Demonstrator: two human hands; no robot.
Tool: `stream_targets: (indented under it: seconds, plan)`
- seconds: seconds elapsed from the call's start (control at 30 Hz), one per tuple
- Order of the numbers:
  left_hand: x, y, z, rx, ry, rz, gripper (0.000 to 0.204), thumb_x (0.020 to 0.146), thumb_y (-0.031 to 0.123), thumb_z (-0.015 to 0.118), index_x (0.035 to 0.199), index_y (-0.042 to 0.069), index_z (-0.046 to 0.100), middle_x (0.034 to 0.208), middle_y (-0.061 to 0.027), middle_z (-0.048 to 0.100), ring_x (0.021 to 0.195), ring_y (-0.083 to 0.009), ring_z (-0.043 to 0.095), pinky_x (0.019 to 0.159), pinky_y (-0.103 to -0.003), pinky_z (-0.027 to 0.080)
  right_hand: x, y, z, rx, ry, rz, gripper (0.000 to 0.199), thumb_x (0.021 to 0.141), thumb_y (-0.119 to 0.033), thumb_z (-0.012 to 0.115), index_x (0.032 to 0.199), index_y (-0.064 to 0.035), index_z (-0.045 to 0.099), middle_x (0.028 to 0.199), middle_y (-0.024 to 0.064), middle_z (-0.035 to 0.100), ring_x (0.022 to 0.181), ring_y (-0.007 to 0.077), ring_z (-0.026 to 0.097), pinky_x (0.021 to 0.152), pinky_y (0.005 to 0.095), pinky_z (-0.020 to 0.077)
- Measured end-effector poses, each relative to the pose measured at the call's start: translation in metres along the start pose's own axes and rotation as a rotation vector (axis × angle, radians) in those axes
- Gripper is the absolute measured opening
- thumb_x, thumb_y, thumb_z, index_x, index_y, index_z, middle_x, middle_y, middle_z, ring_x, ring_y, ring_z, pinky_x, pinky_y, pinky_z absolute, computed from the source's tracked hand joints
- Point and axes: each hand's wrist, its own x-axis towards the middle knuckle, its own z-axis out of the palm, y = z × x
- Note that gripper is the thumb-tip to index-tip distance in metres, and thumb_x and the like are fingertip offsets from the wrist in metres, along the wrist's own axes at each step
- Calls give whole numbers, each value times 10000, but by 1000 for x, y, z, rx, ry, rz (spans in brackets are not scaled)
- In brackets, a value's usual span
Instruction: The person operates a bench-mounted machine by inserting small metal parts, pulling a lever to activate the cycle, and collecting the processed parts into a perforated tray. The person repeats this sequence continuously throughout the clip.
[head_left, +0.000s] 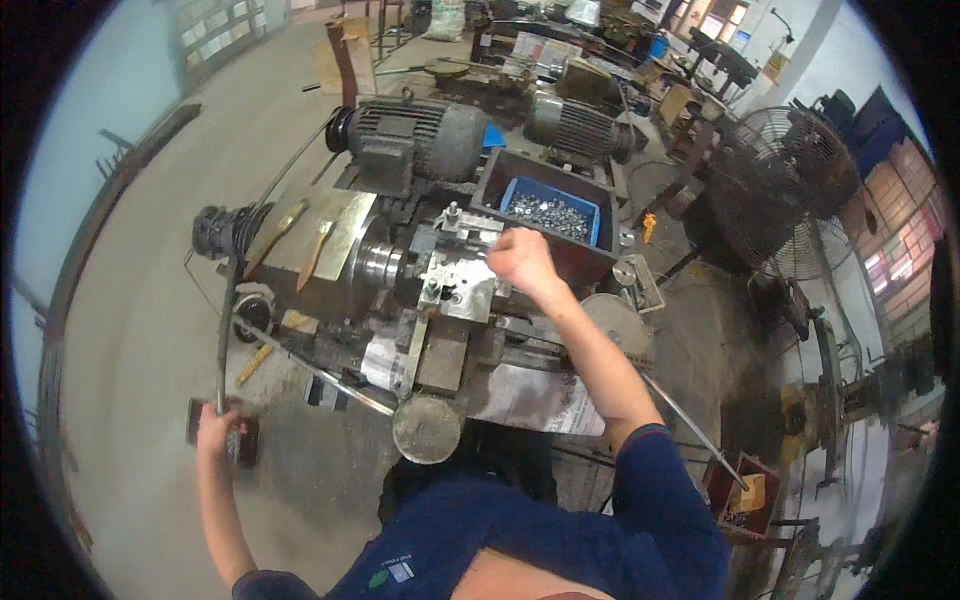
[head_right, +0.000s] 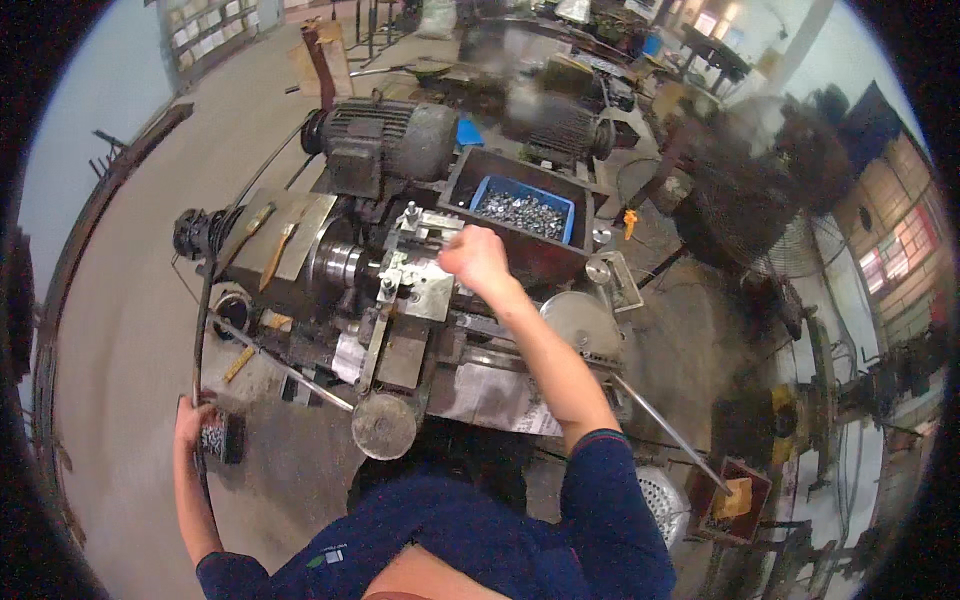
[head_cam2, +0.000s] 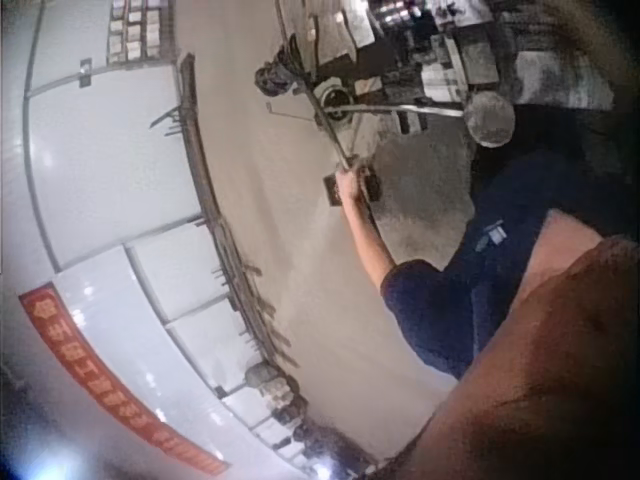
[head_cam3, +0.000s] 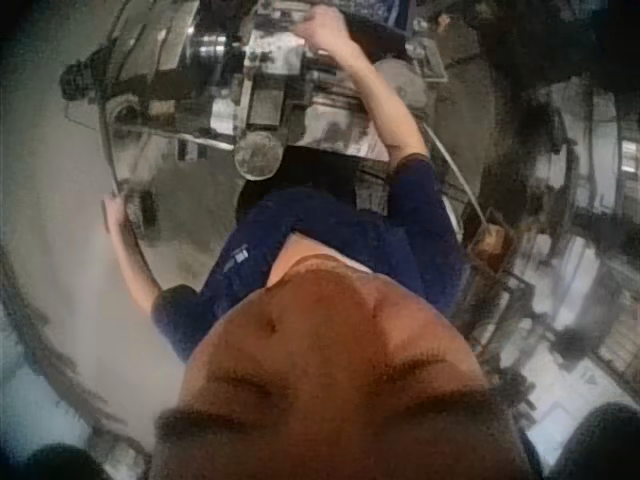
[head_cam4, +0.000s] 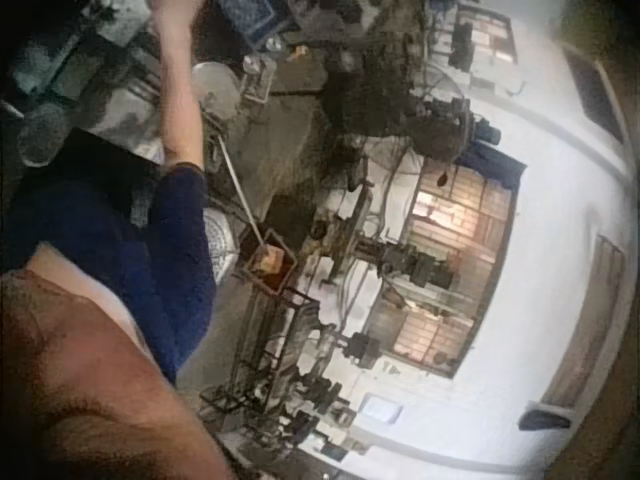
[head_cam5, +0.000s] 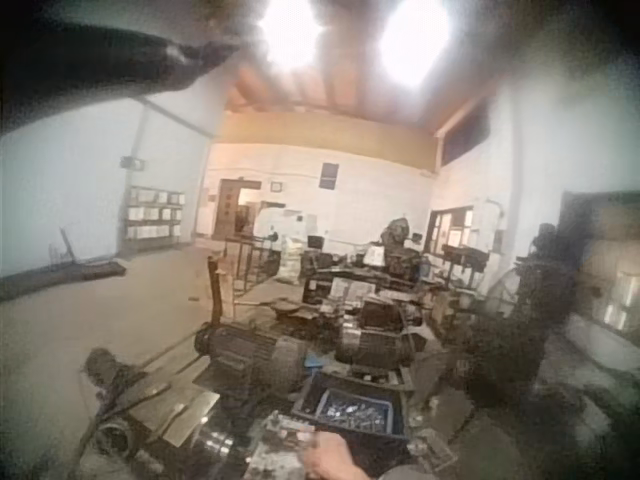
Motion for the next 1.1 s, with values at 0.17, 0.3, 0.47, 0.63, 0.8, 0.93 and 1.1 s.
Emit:
stream_targets:
  seconds: [0.17, 0.3, 0.47, 0.63, 0.8, 0.93, 1.1]
  plan:
    - [7, 0, 5, -163, -96, 63, 235, 758, 42, 550, 962, -75, 545, 660, -98, 560, 526, -172, 557, 505, -297, 500, 3, 81, -27, -103, 11, 131, 281, 566, -234, 567, 736, -43, 683, 709, 200, 622, 712, 347, 625, 705, 374, 496]
    - [6, 0, 11, -181, -45, 58, 259, 774, 62, 548, 993, -77, 533, 651, -87, 557, 531, -159, 552, 508, -290, 490, 35, 119, -26, -128, 228, 25, 407, 550, -198, 583, 917, -42, 669, 1040, 230, 574, 969, 353, 559, 864, 378, 443]
    - [0, 10, 10, -194, -31, 24, 271, 780, 71, 569, 1001, -77, 516, 657, -84, 561, 536, -160, 558, 520, -283, 493, 19, 129, -1, -77, 246, -24, 467, 561, -180, 590, 1000, -33, 647, 1279, 223, 431, 1142, 379, 436, 968, 386, 366]
    - [-4, 11, 16, -247, -42, 45, 292, 803, 125, 565, 1014, -70, 514, 647, -79, 567, 545, -156, 555, 535, -279, 477, -55, 165, -22, 129, 303, 42, 429, 560, -169, 603, 945, 16, 650, 1245, 146, 501, 1058, 295, 530, 901, 340, 418]
    - [13, -9, 4, -127, -117, 58, 352, 838, 186, 562, 1069, -72, 496, 666, -95, 580, 568, -169, 575, 537, -271, 481, -182, 199, -85, 146, 446, 280, 379, 575, -40, 549, 937, 27, 640, 1108, 96, 603, 841, 184, 610, 739, 282, 472]
    - [28, -25, 1, -182, -130, 57, 473, 817, 259, 591, 1170, -32, 468, 719, -87, 592, 608, -180, 578, 589, -298, 481, -294, 207, -113, 64, 526, 580, 353, 586, -142, 564, 894, 2, 658, 800, 112, 654, 734, 167, 609, 694, 263, 467]
    - [62, -56, -32, -248, -336, -41, 627, 802, 309, 617, 1275, -22, 370, 797, -108, 598, 690, -221, 586, 649, -337, 487, -419, 221, -103, 187, 535, 737, 325, 679, -123, 580, 983, -29, 644, 667, 75, 600, 644, 114, 560, 642, 237, 447]
